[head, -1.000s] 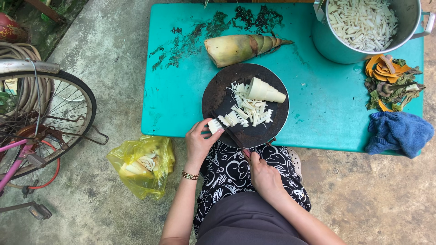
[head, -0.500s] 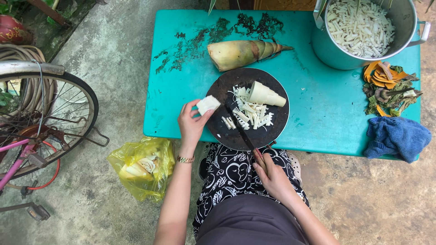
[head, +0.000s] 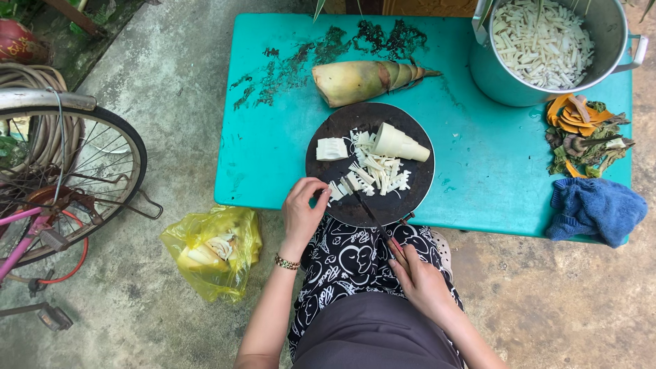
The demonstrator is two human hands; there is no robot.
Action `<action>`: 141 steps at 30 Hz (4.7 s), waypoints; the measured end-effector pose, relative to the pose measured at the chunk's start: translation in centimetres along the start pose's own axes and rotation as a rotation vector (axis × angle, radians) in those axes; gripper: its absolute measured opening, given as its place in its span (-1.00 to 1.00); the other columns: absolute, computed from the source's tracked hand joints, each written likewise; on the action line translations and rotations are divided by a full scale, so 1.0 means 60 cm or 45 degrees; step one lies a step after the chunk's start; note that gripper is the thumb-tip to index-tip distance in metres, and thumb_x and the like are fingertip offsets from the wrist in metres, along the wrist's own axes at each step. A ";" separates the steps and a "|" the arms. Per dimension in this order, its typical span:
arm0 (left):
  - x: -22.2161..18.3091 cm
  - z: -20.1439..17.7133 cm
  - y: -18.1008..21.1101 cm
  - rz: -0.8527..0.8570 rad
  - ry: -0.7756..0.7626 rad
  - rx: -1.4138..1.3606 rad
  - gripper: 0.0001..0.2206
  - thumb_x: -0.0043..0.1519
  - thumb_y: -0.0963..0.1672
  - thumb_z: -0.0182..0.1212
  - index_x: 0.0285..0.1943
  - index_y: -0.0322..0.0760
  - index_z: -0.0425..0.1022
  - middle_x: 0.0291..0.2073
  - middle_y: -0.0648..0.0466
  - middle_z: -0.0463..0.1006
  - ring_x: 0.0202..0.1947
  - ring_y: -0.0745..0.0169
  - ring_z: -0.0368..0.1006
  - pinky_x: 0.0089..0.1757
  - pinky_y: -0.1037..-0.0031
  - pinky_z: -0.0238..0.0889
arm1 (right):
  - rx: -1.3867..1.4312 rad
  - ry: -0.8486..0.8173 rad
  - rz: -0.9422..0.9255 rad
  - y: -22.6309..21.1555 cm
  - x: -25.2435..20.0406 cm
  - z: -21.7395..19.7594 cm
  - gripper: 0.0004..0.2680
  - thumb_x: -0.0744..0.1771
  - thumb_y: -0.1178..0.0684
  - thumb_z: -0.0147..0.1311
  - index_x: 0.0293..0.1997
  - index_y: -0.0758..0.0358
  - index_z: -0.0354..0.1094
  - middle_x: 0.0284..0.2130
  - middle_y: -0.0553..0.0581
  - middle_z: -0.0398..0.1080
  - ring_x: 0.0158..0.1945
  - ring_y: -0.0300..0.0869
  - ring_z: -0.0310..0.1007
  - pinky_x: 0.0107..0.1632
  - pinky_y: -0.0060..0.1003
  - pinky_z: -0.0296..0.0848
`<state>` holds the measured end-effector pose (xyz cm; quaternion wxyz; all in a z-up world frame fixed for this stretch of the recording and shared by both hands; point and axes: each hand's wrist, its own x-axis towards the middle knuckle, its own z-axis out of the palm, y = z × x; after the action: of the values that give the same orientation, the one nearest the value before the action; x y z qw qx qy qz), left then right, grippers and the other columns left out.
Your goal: The person slices a bamboo shoot into thin strips using a knife on a round wooden cutting board. They periodically gather the sliced pieces and transfer them into a metal pot placed on the table.
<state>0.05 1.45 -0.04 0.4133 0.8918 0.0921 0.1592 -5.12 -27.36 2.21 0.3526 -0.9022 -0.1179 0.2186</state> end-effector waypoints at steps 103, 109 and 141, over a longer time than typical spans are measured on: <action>0.007 0.029 -0.006 -0.423 -0.167 -0.395 -0.74 0.21 -0.15 0.33 0.04 -0.37 0.53 -0.18 -0.03 0.60 -0.35 0.34 0.67 -0.39 0.54 0.52 | -0.050 0.111 0.035 0.002 0.019 -0.005 -0.80 0.34 -0.07 0.06 -0.06 0.17 0.25 -0.50 0.34 0.50 -0.39 0.26 0.54 -0.34 0.14 0.44; -0.018 0.069 -0.018 -0.335 -0.039 -0.521 -0.79 0.22 -0.18 0.39 -0.08 -0.48 0.58 -0.27 -0.03 0.67 -0.32 0.30 0.69 -0.34 0.57 0.49 | -0.126 0.007 0.013 0.000 0.029 -0.003 -0.79 0.34 -0.07 0.06 -0.07 0.21 0.24 -0.51 0.37 0.50 -0.37 0.28 0.54 -0.31 0.14 0.44; 0.017 0.063 -0.009 -0.477 -0.202 -0.335 -0.85 0.12 -0.18 0.43 -0.22 -0.42 0.65 -0.38 0.00 0.73 -0.35 0.32 0.69 -0.30 0.57 0.52 | -0.037 -0.094 0.031 -0.001 0.042 0.060 -0.77 0.37 0.03 -0.01 -0.02 0.37 0.08 -0.56 0.44 0.45 -0.43 0.33 0.50 -0.35 0.15 0.45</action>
<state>2.34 -0.55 -2.53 0.5542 0.8073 0.2016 0.0198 -4.61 -24.27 -0.87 0.3320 -0.9000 -0.1229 0.2543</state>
